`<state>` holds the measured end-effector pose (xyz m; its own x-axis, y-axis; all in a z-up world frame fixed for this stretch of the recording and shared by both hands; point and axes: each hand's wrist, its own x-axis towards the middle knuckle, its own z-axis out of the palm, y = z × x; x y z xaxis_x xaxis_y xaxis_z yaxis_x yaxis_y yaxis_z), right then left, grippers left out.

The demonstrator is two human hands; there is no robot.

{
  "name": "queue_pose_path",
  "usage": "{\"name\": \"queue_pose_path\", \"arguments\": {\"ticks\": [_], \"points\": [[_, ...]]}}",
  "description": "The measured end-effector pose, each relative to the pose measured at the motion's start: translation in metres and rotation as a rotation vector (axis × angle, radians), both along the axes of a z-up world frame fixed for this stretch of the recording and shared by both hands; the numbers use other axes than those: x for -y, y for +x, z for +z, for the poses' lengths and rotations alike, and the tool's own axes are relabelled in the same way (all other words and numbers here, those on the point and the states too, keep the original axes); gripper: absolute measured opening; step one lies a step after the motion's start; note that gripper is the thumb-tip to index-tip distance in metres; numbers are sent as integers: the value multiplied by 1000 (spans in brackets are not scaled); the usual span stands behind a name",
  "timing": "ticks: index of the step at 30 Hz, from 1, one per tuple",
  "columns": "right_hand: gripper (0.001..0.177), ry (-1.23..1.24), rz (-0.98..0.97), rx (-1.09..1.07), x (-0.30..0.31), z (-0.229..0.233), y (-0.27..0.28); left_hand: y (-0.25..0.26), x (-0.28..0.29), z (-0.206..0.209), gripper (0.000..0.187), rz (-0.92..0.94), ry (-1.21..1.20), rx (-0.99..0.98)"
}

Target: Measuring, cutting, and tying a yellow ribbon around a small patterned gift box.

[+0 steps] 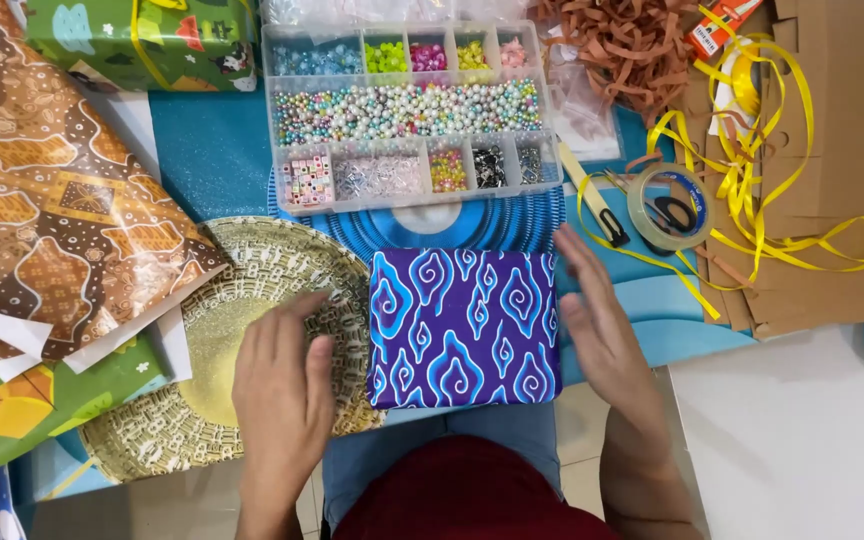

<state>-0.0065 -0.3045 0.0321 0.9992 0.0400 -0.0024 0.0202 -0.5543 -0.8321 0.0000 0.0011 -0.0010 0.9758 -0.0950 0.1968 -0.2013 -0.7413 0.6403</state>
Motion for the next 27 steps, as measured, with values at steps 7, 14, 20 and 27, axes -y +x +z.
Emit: {"name": "queue_pose_path", "arguments": {"ticks": [7,14,20,27], "points": [[81,740,-149,369,-30,-19,5,13,47,12,79,-133,-1207,-68],[92,999,-56,55,-47,-22,0,5,63,14,79,-278,-1421,-451],[92,950,-4,91,-26,-25,11,6,55,9,83,-190,-1238,-285],[83,1212,2,20,-48,-39,4,0,64,16,74,-216,-1186,-226]]}}
